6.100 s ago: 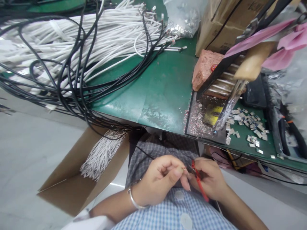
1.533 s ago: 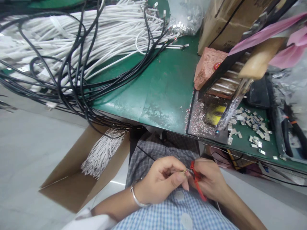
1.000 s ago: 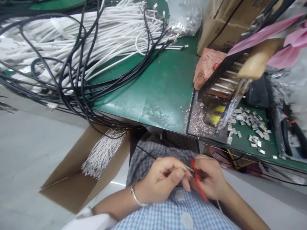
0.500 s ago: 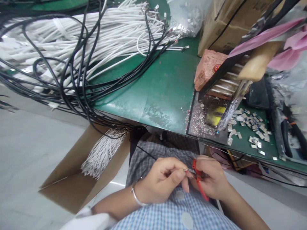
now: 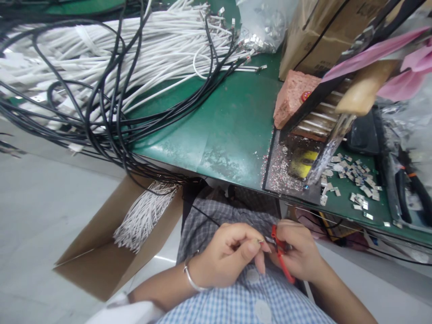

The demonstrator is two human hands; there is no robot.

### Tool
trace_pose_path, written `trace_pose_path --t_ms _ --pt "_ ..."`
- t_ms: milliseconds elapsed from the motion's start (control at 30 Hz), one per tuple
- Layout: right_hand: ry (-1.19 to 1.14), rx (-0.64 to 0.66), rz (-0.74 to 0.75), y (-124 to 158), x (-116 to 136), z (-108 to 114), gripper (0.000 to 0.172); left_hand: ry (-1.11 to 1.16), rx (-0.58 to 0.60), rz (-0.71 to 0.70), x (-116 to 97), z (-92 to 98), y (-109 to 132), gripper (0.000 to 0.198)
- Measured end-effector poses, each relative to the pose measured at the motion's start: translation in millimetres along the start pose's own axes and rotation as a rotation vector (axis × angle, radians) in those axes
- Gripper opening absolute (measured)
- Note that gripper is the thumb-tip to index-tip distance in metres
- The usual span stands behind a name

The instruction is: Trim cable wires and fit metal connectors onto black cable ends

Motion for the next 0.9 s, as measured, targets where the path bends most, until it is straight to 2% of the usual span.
trace_pose_path --t_ms 600,900 --pt "0.014 0.04 0.011 1.8 -1.9 0.2 0.03 -0.087 0.036 0.053 -0.5 0.4 -2.2 0.049" --pt "-0.059 0.013 -0.045 3.8 -0.1 -5.7 0.036 -0.002 0.015 0.0 -2.8 0.4 -3.1 0.039"
Point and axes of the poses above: each hand's wrist, its own y-axis away from the middle knuckle, its own z-axis out of the back of the hand, x = y × z, the point moved 5 cm from there along -y, towards the middle knuckle, and after that the axes turned 9 degrees about -z, right-handed, at the moved point
